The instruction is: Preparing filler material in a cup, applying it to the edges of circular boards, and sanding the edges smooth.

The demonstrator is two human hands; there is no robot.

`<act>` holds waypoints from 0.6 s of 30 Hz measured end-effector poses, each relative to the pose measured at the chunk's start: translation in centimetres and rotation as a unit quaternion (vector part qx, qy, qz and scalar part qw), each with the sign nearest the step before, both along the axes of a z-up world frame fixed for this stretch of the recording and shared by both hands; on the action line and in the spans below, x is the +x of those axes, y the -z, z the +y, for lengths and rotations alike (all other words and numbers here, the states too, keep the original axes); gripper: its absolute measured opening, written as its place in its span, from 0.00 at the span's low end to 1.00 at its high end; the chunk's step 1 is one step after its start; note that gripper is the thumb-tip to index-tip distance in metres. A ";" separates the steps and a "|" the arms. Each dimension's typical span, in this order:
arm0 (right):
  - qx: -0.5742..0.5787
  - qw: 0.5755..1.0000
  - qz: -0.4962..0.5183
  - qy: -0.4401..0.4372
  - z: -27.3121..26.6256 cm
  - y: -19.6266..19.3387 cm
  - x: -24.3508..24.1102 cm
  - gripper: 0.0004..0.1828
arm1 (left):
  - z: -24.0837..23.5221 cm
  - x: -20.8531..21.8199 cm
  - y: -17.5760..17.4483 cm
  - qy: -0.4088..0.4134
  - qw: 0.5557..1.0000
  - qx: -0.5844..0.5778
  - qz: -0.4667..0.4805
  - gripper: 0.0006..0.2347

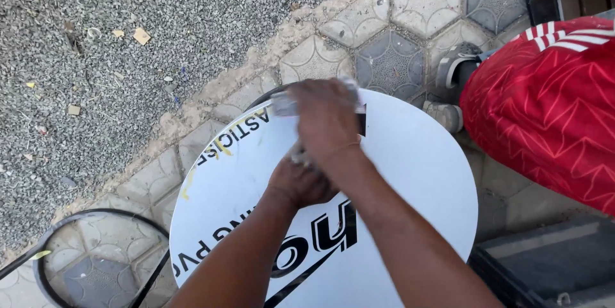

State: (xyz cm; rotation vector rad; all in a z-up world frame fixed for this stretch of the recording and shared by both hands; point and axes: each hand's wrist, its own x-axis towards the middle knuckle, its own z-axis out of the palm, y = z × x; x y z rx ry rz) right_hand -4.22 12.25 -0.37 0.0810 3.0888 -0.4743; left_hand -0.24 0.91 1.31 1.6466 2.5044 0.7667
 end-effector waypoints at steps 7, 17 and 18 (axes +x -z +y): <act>0.129 0.959 -0.098 0.232 17.1 -1.6 15.3 0.30 | -1.1 -0.5 0.3 0.008 0.999 -0.031 -0.020 0.25; -0.026 0.996 0.039 0.078 2.1 1.0 2.2 0.20 | -0.9 -0.6 -0.3 0.024 0.997 -0.078 0.003 0.19; 0.014 1.000 0.015 0.024 1.0 1.5 1.5 0.19 | -0.8 -0.6 -0.3 0.030 0.994 -0.101 0.021 0.17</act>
